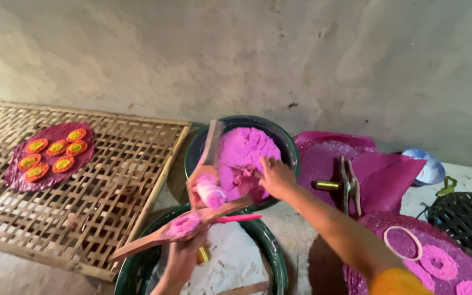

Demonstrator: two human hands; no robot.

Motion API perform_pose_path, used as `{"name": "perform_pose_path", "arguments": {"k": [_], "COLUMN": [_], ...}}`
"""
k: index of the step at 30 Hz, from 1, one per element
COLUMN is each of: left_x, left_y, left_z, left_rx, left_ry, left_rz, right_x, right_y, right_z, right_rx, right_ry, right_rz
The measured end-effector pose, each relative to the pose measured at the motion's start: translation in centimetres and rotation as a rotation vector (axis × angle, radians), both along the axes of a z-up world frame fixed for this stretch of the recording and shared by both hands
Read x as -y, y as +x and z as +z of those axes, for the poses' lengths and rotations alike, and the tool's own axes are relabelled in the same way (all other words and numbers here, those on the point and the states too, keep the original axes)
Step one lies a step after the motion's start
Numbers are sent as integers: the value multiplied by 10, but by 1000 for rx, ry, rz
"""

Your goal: The person fills a wooden mold with pink and white paste, uses a wooden press to flatten and shape the mixture, and transfers the formed pieces to a purple circular mat.

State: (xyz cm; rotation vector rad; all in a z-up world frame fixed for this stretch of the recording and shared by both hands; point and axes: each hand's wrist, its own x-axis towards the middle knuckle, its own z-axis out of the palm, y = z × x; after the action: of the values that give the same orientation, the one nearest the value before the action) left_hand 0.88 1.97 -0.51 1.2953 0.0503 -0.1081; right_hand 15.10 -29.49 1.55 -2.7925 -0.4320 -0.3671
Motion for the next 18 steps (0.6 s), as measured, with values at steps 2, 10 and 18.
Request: {"name": "perform_pose_path", "arguments": {"k": [2,10,18], "left_x": [-19,-72,-89], "left_y": [10,1,2], "left_z": [3,28,24], "left_rx": [19,66,144], "left_ry": [-17,-64,-99], "left_rz": [74,276,342], "right_x": [4,3,-41], "right_y": [22,79,173], "right_z": [-29,-9,-61], "right_rx": [-246,-142,-49], "right_ry": [-97,40,-221], "right_rz": [-44,22,36]}}
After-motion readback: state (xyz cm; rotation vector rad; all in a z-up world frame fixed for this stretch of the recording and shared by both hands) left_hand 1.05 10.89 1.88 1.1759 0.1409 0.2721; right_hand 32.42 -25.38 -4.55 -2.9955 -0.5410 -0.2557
